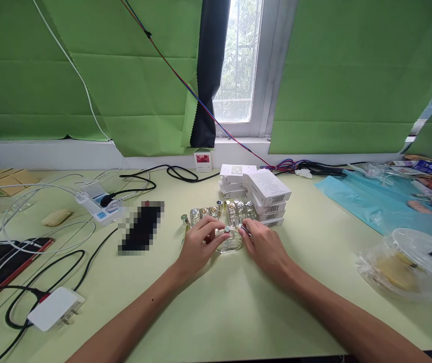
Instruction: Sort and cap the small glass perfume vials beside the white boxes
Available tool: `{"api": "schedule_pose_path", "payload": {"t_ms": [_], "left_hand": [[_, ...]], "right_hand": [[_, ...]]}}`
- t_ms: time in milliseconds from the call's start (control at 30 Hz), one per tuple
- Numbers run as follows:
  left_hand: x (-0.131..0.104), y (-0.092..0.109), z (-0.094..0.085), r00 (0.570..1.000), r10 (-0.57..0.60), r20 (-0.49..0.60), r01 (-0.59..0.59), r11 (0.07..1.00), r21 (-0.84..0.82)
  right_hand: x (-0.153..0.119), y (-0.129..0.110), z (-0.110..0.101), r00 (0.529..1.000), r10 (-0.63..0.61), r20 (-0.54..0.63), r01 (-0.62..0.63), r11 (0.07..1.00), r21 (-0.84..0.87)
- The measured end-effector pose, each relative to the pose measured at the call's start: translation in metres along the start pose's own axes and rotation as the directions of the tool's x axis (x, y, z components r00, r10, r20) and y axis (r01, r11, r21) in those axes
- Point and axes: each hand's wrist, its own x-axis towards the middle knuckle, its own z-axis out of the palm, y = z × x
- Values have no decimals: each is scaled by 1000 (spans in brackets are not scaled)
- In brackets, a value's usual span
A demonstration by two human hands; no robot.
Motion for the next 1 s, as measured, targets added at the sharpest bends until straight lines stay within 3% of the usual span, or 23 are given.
{"api": "schedule_pose_path", "payload": {"t_ms": [433,767,1000], "left_hand": [[0,1,-1,999,-50,8,50,998,-24],[1,8,-5,954,-262,144,290,928,-234],[0,6,-3,950,-284,126,308,918,-250]], "right_hand": [[0,1,2,1000,-15,-15,15,1000,7],[0,-1,-3,1000,-6,15,6,1000,2],[-1,0,0,1000,-13,12,13,1000,2]]}}
